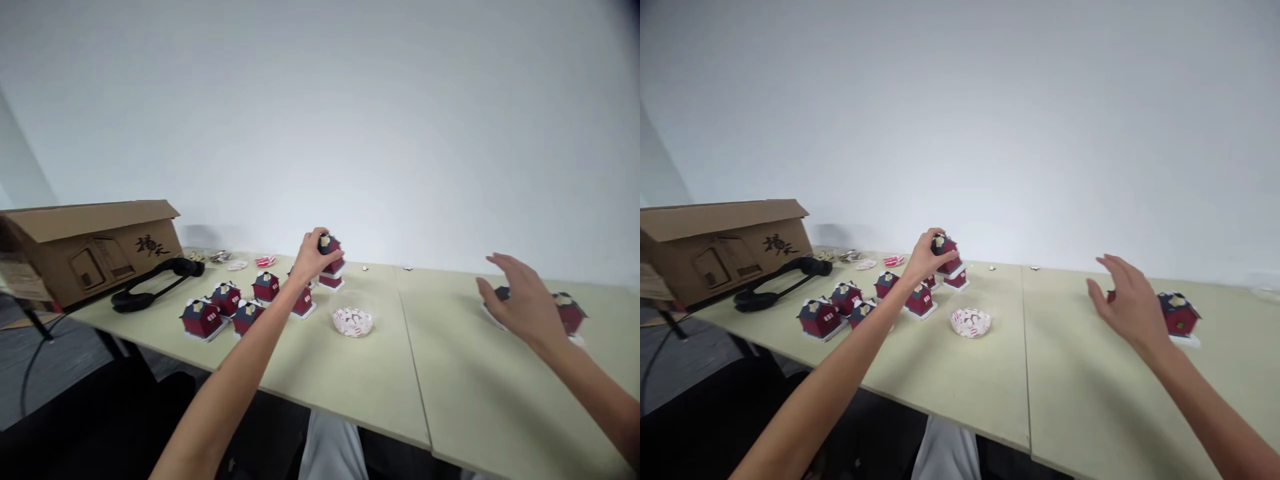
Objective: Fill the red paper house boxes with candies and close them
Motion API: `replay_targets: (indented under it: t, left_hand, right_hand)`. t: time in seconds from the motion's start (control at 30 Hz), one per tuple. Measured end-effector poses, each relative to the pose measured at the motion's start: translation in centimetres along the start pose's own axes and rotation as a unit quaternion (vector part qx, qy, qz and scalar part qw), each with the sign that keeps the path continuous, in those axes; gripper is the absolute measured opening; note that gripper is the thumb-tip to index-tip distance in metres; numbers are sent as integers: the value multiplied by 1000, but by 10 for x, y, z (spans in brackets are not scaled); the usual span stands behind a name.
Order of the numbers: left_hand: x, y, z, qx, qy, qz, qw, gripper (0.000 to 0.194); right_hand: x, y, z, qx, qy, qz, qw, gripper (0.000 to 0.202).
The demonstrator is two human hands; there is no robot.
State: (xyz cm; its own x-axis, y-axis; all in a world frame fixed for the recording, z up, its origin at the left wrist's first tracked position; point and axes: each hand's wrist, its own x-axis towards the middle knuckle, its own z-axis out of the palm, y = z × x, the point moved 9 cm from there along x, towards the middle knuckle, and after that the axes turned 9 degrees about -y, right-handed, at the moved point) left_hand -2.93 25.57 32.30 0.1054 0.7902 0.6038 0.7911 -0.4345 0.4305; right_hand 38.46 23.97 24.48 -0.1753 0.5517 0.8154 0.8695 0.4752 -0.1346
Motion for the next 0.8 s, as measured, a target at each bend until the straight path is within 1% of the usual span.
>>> replay_targets:
  t: [0.03, 0.1, 0.13, 0.17, 0.2, 0.27, 0.33, 0.37, 0.47, 0.53, 0.63, 0.7, 0.8]
  left_hand:
    - [7, -19, 11, 37, -32, -38, 998, 57]
    - [15, -50, 37, 117, -106, -94, 983, 60]
    - [16, -61, 50, 156, -138, -110, 972, 61]
    - [16, -70, 61, 193, -166, -120, 960, 62]
    - [16, -77, 72, 225, -191, -124, 947, 64]
    - [16, -90, 88, 276, -238, -129, 922, 68]
    - [17, -102, 99, 303, -277, -138, 901, 74]
    - [18, -107, 101, 311, -285, -141, 895, 76]
    - [23, -112, 100, 328, -275, -138, 893, 76]
    - [24, -110, 98, 335, -270, -134, 893, 77]
    - [20, -108, 96, 336, -287, -147, 885, 77]
    - [17, -106, 94, 337, -297, -161, 879, 77]
    - [13, -101, 93, 349, -300, -164, 873, 76]
  right_hand:
    - [-4, 38, 2, -39, -18, 51, 998, 60]
    - [-17, 105, 15, -89, -98, 139, 981, 67]
    - [-24, 130, 20, -103, -131, 173, 971, 72]
    - [-30, 147, 25, -113, -158, 190, 962, 77]
    - [-34, 158, 30, -121, -175, 198, 957, 81]
    - [-40, 164, 41, -140, -206, 193, 949, 85]
    - [-41, 159, 48, -170, -203, 185, 946, 83]
    - [-41, 155, 50, -184, -194, 181, 946, 81]
    - [-43, 146, 58, -201, -183, 186, 944, 74]
    - [-46, 146, 62, -184, -195, 209, 940, 69]
    - [-54, 149, 65, -140, -208, 251, 935, 65]
    - [-59, 148, 65, -115, -207, 267, 934, 66]
    - [-61, 138, 67, -84, -194, 256, 943, 72]
